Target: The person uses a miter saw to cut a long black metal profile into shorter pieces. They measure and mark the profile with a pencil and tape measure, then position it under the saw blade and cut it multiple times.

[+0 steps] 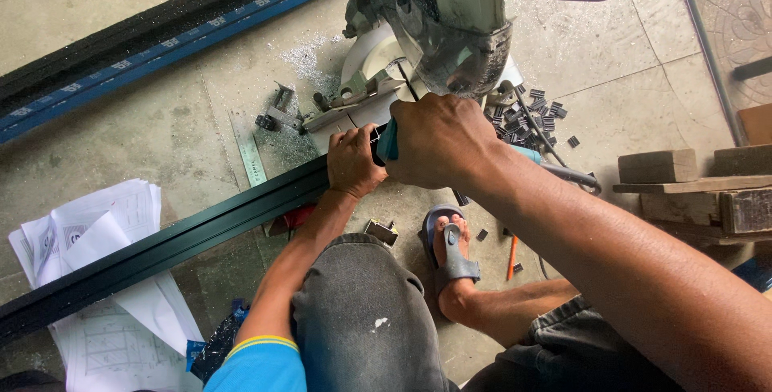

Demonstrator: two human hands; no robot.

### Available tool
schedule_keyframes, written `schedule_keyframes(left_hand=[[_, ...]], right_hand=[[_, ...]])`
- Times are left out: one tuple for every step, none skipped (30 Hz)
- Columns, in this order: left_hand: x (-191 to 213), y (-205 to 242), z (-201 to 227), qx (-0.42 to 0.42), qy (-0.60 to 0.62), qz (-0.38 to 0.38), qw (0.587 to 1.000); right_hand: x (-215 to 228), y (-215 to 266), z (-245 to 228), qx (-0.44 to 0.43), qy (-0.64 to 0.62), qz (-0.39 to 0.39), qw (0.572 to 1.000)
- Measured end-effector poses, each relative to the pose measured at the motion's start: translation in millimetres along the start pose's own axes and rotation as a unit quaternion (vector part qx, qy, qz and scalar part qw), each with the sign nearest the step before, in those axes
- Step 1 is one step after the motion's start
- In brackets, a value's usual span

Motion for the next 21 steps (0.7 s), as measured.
schedule_keyframes(left_hand=[[-3.1, 1.5, -0.4, 0.000, 0.000, 0.000, 1.000], [-5.9, 3.1, -1.7, 0.003, -0.001, 0.001, 1.000], [-8.7, 4.7, -3.1, 0.006, -0.002, 0.002, 1.000], [-12.2, 6.9, -5.0, 0.006, -0.002, 0.002, 1.000], [-15.8, 9.0, -7.1, 0.007, -0.005, 0.002, 1.000], [-19.1, 12.4, -8.6, 0.009, -0.007, 0.001, 1.000], [-14.2, 11.5, -5.7, 0.010, -0.007, 0.000, 1.000], [-9.8, 8.3, -4.2, 0.008, -0.006, -0.002, 1.000], [-5.5, 4.9, -2.7, 0.006, -0.005, -0.005, 1.000], [-7.8, 4.3, -3.8, 0.007, -0.005, -0.006, 1.000], [-10.3, 3.7, -4.9, 0.008, 0.002, -0.005, 1.000], [-11.8, 3.8, -6.8, 0.009, 0.008, -0.006, 1.000], [-10.1, 3.5, -5.5, 0.010, 0.007, -0.007, 1.000], [-8.5, 3.2, -4.5, 0.010, 0.006, -0.007, 1.000], [-6.7, 2.8, -3.3, 0.011, 0.004, -0.007, 1.000], [-6.1, 3.2, -3.4, 0.011, 0.003, -0.006, 1.000], [-6.0, 3.5, -3.6, 0.014, 0.004, -0.010, 1.000], [-6.3, 4.7, -3.3, 0.016, 0.006, -0.014, 1.000], [-5.6, 3.5, -3.1, 0.015, 0.006, -0.014, 1.000], [-4.2, 3.6, -2.6, 0.012, 0.011, -0.014, 1.000], [-3.0, 3.7, -2.2, 0.009, 0.015, -0.013, 1.000]], right_hand=[[0.5, 0.5, 0.0, 0.000, 0.000, 0.000, 1.000], [1.1, 0.6, -0.6, 0.001, -0.001, 0.000, 1.000], [1.6, 0.6, -1.2, 0.001, -0.002, 0.000, 1.000], [-1.6, -1.5, -1.0, 0.001, -0.002, 0.000, 1.000], [-4.9, -3.8, -0.9, 0.002, 0.007, 0.002, 1.000], [-8.7, -5.8, -0.9, 0.004, 0.016, 0.002, 1.000], [-7.0, -5.1, 0.8, 0.005, 0.016, 0.001, 1.000], [-4.2, -5.0, 2.4, 0.005, 0.010, -0.001, 1.000], [-1.4, -5.0, 4.1, 0.006, 0.004, -0.002, 1.000], [-1.4, -5.6, 5.8, 0.006, 0.003, -0.002, 1.000], [-1.9, -6.3, 7.7, 0.002, 0.012, -0.009, 1.000], [-2.7, -7.0, 8.9, -0.001, 0.020, -0.017, 1.000], [-2.7, -7.4, 8.5, -0.001, 0.018, -0.017, 1.000], [-3.0, -8.0, 8.0, -0.003, 0.022, -0.022, 1.000], [-3.0, -8.6, 7.6, -0.004, 0.025, -0.026, 0.999], [0.8, -4.5, 1.3, -0.004, 0.025, -0.025, 0.999], [4.8, -1.0, -2.6, -0.042, 0.005, -0.029, 0.999], [7.7, 3.0, -6.2, -0.080, -0.016, -0.035, 0.996], [5.0, -0.8, 1.2, -0.080, -0.016, -0.034, 0.996], [1.5, -4.5, 5.7, -0.045, 0.008, -0.038, 0.998], [-2.2, -8.1, 10.2, -0.011, 0.032, -0.042, 0.999]])
Point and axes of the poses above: each hand's wrist, its own y-axis away from the middle knuckle, its own x-axis out of the back of the hand, z = x × y, the point moved 3 cm from there along -y, towards the middle knuckle, and after that the axes turned 15 degrees about -x, right-handed, at the moved point
